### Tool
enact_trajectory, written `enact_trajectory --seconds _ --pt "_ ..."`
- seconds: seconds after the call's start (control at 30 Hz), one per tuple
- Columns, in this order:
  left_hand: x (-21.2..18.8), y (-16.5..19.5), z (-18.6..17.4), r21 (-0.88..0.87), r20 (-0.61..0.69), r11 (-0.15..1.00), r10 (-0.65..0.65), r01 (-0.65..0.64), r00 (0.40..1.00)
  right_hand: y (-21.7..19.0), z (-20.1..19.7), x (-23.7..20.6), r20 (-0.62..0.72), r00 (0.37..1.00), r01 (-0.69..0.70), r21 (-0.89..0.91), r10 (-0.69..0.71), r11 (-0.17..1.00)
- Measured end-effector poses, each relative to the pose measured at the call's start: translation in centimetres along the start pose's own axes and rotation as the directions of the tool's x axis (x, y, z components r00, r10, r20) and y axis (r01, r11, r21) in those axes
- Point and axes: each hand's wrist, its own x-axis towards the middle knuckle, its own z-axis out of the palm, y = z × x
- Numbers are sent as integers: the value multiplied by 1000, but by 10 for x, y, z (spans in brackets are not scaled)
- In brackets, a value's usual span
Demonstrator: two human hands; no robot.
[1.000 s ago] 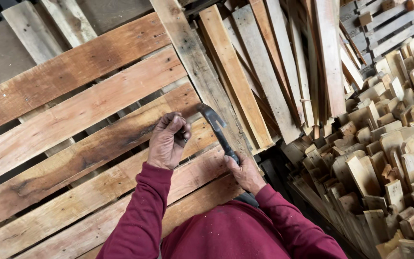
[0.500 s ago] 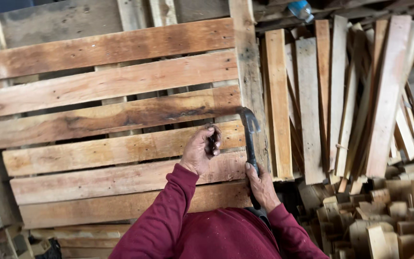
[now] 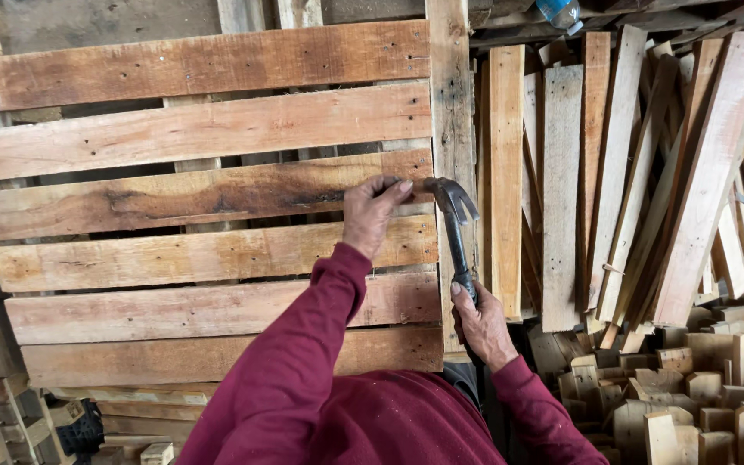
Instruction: The person retrieves nails from a wooden box and hammers them into a wooden pallet. They repeatedly pick up nails and strike them into the wood using a hammer.
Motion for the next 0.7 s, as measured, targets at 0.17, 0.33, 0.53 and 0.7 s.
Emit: enact_trajectory --seconds 0.17,0.33,0.53,0.7 --pt "40 -12 0 456 225 763 399 -458 889 17 2 -9 -67 994 93 96 -87 991" --pt "41 -7 -8 619 405 522 428 -587 808 34 8 -11 -73 988 131 -78 -137 988" --pt "37 -3 -14 619 501 392 470 -681 726 24 32 -29 -198 980 40 162 -7 986" --pt "41 -10 -20 580 544 416 442 -701 713 6 52 -48 -232 924 330 81 -304 941"
